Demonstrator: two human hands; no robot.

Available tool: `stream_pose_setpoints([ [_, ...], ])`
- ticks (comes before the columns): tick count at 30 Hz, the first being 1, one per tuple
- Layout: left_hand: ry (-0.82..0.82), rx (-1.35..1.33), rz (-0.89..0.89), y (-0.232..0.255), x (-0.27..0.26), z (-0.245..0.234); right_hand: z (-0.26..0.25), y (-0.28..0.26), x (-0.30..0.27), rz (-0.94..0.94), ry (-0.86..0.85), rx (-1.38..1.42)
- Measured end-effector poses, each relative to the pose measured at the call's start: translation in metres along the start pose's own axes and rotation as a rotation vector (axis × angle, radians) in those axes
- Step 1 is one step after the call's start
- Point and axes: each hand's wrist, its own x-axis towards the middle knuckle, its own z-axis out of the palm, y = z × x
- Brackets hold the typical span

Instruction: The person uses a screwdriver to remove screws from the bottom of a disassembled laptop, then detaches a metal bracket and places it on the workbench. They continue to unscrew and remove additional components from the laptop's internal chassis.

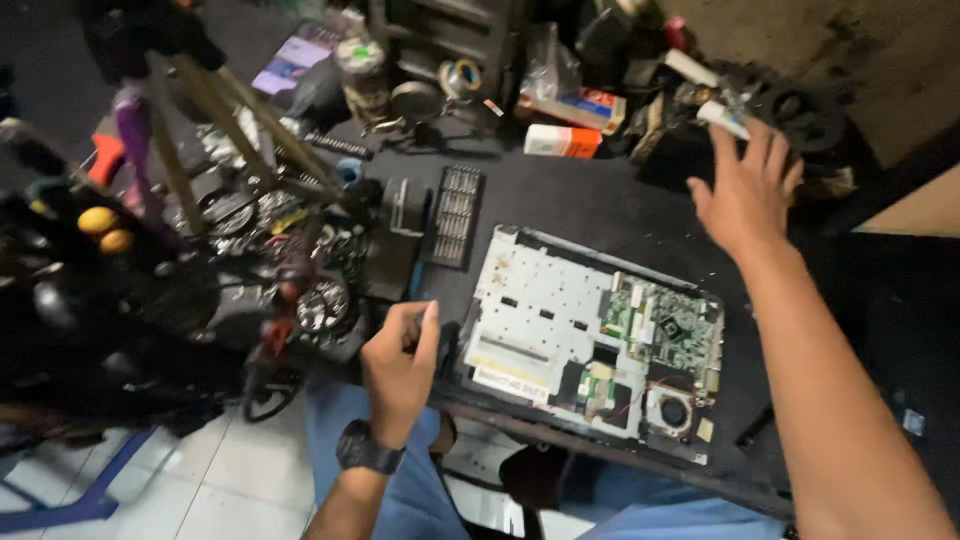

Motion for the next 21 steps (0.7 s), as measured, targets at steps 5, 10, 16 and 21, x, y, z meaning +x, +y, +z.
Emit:
stream_pose_setpoints([
  [5, 0.017, 0.024, 0.087, 0.001, 0.005, 0.000, 0.032, 0.022, 0.008, -0.098, 0.110, -0.186],
  [10, 0.019, 0.034, 0.095, 0.000, 0.003, -0.001, 0.028, 0.016, -0.005, -0.191, 0.081, -0.287],
  [16, 0.016, 0.082, 0.051, 0.002, 0.003, -0.002, -0.073, -0.064, -0.039, -0.499, 0.315, -0.628],
  [21, -0.160, 0.051, 0.401, 0.023, 0.013, -0.019, -0.096, -0.141, -0.072, -0.127, -0.593, 0.598],
])
